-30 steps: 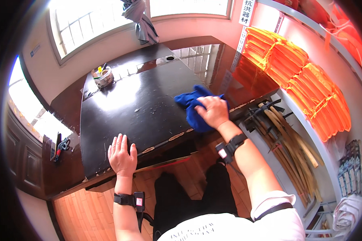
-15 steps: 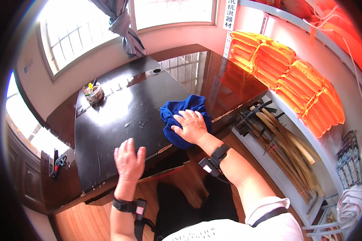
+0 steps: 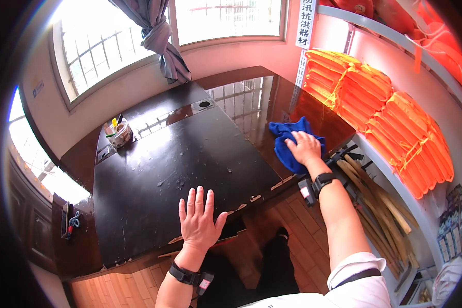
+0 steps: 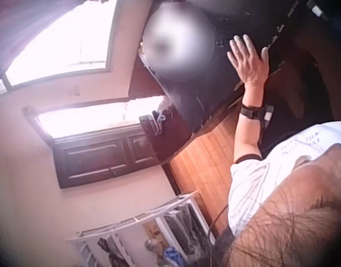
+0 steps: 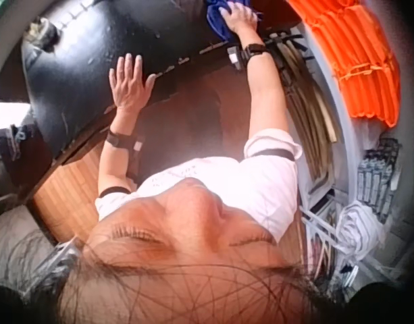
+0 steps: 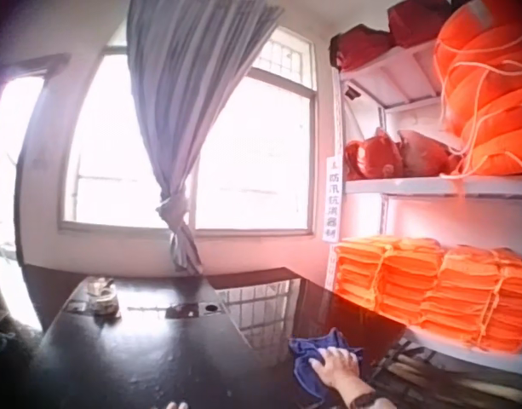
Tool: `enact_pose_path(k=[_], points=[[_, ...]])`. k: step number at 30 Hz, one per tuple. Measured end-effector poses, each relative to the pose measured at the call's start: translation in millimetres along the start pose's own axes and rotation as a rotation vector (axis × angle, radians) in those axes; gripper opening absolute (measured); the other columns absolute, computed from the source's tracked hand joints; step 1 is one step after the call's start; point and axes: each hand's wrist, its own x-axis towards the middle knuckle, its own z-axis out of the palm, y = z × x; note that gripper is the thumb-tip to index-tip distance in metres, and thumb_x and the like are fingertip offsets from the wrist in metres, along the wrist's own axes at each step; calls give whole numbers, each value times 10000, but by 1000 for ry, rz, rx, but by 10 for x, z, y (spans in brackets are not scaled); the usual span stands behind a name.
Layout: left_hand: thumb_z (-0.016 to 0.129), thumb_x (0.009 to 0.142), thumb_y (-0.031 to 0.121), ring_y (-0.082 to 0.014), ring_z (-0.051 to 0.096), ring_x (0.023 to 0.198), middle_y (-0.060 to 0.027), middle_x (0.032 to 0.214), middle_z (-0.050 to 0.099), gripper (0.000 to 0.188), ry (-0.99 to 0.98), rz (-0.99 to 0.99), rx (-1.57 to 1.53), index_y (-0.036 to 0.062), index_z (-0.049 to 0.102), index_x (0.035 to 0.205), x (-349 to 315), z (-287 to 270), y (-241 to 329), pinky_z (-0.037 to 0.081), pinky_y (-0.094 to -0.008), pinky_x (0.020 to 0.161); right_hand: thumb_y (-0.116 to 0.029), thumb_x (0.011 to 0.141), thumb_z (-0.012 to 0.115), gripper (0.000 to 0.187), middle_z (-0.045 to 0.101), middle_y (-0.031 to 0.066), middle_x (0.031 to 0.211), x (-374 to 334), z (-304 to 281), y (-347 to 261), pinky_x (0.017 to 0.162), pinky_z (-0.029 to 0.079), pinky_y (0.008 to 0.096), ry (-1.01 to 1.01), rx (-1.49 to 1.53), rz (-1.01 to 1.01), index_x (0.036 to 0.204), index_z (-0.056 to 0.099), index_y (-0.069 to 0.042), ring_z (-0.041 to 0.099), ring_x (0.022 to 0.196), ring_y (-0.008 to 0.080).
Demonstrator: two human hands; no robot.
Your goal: Cleaning a dark wooden table with a blue cloth.
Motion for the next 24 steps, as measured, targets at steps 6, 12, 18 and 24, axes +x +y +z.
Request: enact_pose_path(k=[6,12,18,24], points=[[503,878,506,-299,423,1277,-122,1355,488,575,53,36,48,107,529,1291,53,15,40,268,-490,1070,-563,885,421,547,520,90,1281,307,-32,-278,988,330,500,-130,-102,99,1262,535,-184,446,1216,302],[538,870,446,-296,383,1307,-125,1380,459,588,26,9,46,85,481,1330,23,35,1,237,-477,1096,-564,866,436,546,530,80,1246,-209,-13,-1101,979,320,455,-57,54,-373,1236,558,-181,445,1203,267],[534,879,416,-306,377,1310,-141,1383,453,589,28,14,53,71,451,1348,-8,55,-9,223,-486,1101,-585,868,460,593,438,97,1415,-609,-226,-1119,1118,211,454,-143,244,-460,1333,512,-219,350,1335,286],[499,894,441,-311,385,1304,-153,1374,457,588,-1,18,91,62,459,1342,-14,58,-5,225,-502,1095,-566,827,524,543,558,69,1272,-329,-139,-481,1023,342,412,4,309,-477,1208,603,-188,482,1213,247]])
